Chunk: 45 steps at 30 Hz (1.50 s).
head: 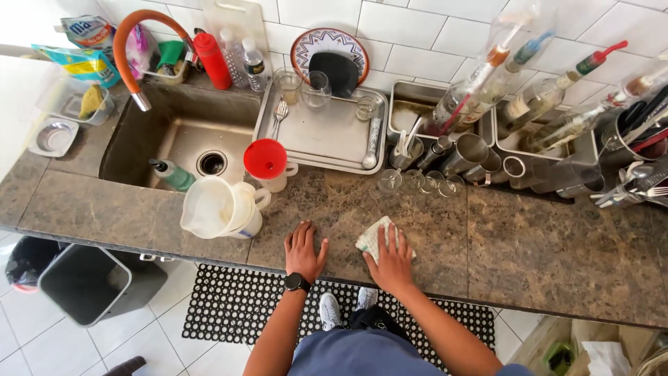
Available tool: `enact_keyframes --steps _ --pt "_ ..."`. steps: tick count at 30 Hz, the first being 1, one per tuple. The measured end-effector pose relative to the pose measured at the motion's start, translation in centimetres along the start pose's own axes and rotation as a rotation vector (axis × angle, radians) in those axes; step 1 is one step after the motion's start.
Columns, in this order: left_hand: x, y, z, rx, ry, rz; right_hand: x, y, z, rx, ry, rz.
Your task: Wiping down a coffee shop counter with a cloth and moving syrup bottles to clean underneath.
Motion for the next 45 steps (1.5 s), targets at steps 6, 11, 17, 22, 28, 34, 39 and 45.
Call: enact_keyframes --steps 6,11,17,22,28,34,39,45 --pt "0.2 0.0 0.0 -0.012 0.003 0.01 1.6 -5.0 -4.4 -0.021 -0.116 0.007" --pt "-0.5 0.2 -0.3 0.001 -0.012 -0.004 0.9 -4.4 -5.5 0.207 -0.106 0.023" --pt "0.0 0.2 0.3 -0.013 0.103 0.161 2.5 4.6 2.8 -0.074 0.093 -0.146" --pt "0.2 0.1 0.4 -0.006 0.079 0.159 0.8 5.7 19.9 -0.571 0.089 0.052" --pt "-0.8 0.2 0.0 -0.008 0.05 0.152 5.0 1.5 16.8 -0.873 -0.189 0.137" --pt "-1.0 0.3 -0.2 -0.012 0.044 0.142 3.5 -1.4 4.4 -0.345 0.084 -0.042" --pt "-0.8 0.5 -0.1 -0.006 0.061 0.147 1.6 3.4 3.7 0.011 0.116 -0.188" --pt "0.2 0.1 0.5 -0.001 0.069 0.187 3.2 5.3 16.7 -0.246 0.056 0.045"
Point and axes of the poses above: each hand's wrist, its own y-axis away from the middle knuckle, its own x-axis out of the back of the hand, z = x × y, the point moved 4 cm from there along -y, towards the middle knuckle, and after that the axes turned 3 degrees about z, right-handed, at the moved point
